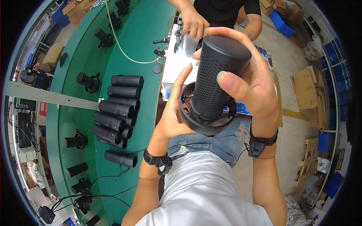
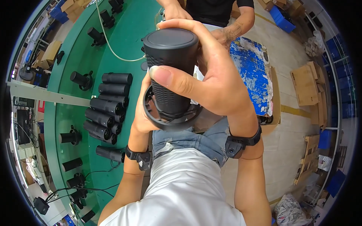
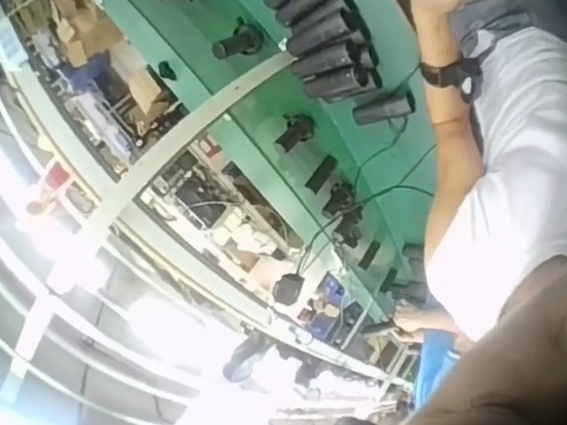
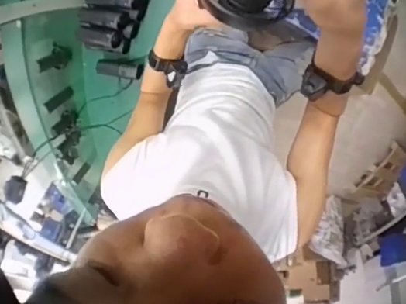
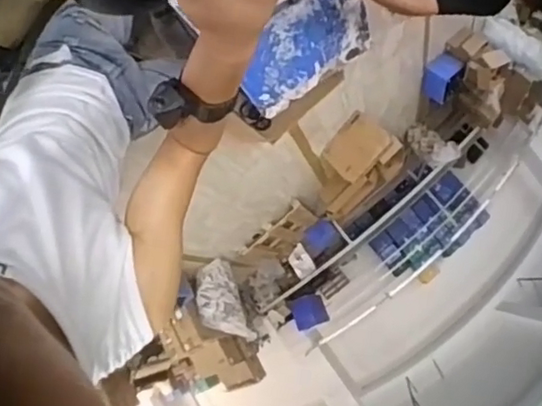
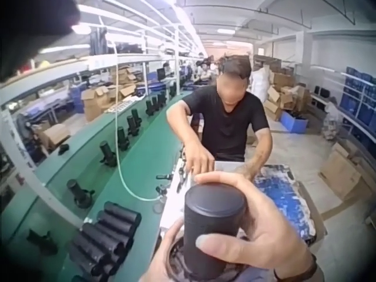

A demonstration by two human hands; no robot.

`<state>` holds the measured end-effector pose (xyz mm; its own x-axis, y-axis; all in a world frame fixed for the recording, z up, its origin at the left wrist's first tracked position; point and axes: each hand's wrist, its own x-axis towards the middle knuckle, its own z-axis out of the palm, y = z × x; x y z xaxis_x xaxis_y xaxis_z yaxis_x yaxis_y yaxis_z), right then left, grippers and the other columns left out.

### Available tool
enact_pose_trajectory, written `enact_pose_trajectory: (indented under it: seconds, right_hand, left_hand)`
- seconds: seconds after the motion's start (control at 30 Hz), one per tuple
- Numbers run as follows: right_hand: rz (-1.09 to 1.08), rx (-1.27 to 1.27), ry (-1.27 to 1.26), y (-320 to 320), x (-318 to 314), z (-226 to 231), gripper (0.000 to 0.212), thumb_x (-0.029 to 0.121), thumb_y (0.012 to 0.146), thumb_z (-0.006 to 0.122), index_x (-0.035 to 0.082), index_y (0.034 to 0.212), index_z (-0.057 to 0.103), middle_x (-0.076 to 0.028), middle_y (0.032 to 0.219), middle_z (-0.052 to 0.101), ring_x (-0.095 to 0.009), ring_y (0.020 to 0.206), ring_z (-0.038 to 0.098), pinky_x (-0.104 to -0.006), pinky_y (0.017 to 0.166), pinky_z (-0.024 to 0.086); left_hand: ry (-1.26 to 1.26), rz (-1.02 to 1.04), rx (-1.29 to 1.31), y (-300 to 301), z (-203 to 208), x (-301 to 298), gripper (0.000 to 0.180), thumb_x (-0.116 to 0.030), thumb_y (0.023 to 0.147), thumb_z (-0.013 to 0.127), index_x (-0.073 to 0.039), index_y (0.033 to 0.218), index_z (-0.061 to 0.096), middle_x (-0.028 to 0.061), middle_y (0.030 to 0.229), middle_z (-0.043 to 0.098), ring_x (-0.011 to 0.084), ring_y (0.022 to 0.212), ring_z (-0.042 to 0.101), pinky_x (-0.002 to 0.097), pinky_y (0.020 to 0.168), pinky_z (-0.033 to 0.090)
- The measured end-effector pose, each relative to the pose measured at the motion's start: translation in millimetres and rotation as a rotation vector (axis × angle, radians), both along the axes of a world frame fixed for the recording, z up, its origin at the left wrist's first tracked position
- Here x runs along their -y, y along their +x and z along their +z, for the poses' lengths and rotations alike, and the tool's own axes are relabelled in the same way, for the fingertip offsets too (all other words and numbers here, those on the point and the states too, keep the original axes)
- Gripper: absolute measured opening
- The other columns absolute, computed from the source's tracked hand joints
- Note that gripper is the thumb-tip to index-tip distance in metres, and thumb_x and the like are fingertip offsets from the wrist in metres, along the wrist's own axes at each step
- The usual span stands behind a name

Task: The person picks up a microphone from the table, inserts it into a testing machine, and presses a button. After removing the microphone, the person attaches a shock mount to it by hand and places the assembled unit back onto the table.

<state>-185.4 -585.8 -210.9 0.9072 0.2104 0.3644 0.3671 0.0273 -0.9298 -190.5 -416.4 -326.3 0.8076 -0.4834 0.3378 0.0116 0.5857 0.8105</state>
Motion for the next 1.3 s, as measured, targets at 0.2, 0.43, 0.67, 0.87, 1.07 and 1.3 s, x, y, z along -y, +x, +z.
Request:
enact_pose_trajectory:
  seconds: [0.2,0.43,0.67,0.87,1.07,1.3]
  right_hand:
    - [0.050,-0.023,0.044,-8.9,0.5,-1.4,0.081,0.032,0.074,0.080,-0.005,0.134,0.040,-0.016,0.116,0.059,-0.021,0.108,0.059,-0.0297,0.092,0.047]
    - [-0.082,0.259,-0.220,-12.6,-36.6,-25.9,0.083,0.013,0.063,0.087,-0.005,0.131,0.043,-0.015,0.126,0.055,-0.022,0.116,0.054,-0.0328,0.100,0.040]
    - [-0.059,0.268,-0.271,-29.8,-69.0,-62.3,0.072,0.020,0.070,0.076,-0.001,0.132,0.045,-0.017,0.135,0.048,-0.029,0.124,0.048,-0.0383,0.099,0.039]
    - [-0.118,-0.159,-0.211,-34.5,-9.1,-114.1,0.049,0.006,0.087,0.055,0.002,0.134,0.043,-0.013,0.135,0.049,-0.026,0.124,0.048,-0.0372,0.104,0.034]
    - [-0.157,-0.256,-0.241,-52.9,22.7,-160.2,0.045,0.001,0.087,0.055,-0.001,0.131,0.044,-0.015,0.131,0.051,-0.024,0.119,0.050,-0.0357,0.100,0.038]
    - [-0.231,-0.350,-0.264,-63.7,38.4,-179.7,0.043,0.002,0.088,0.054,-0.001,0.130,0.043,-0.015,0.128,0.052,-0.025,0.116,0.051,-0.0342,0.099,0.039]
  left_hand:
    - [-0.196,-0.238,-0.256,0.5,13.1,-2.7,0.125,-0.027,0.054,0.084,0.002,0.150,0.009,0.0198,0.151,0.025,0.0290,0.140,0.029,0.0384,0.114,0.023]
    - [0.454,0.278,0.209,-9.9,14.2,-98.9,0.103,-0.035,0.067,0.075,0.002,0.147,0.022,0.0201,0.147,0.034,0.0306,0.139,0.030,0.0442,0.113,0.019]
    - [1.024,0.869,0.451,-38.0,51.1,-157.7,0.059,-0.029,0.060,0.088,0.002,0.103,0.062,0.0121,0.085,0.066,0.0215,0.080,0.063,0.0377,0.074,0.050]
    - [0.507,1.822,0.046,-40.1,2.3,-330.2,0.039,-0.009,0.077,0.077,0.003,0.107,0.055,0.0098,0.100,0.065,0.0150,0.087,0.063,0.0287,0.079,0.051]
    - [1.064,2.008,-0.240,11.0,-87.7,-379.5,0.070,-0.035,0.065,0.082,0.001,0.114,0.048,0.0245,0.103,0.064,0.0381,0.096,0.064,0.0423,0.084,0.050]
    - [1.384,1.749,-0.358,47.5,-113.4,-384.4,0.073,-0.034,0.069,0.079,-0.002,0.124,0.043,0.0233,0.111,0.060,0.0409,0.102,0.059,0.0452,0.085,0.048]
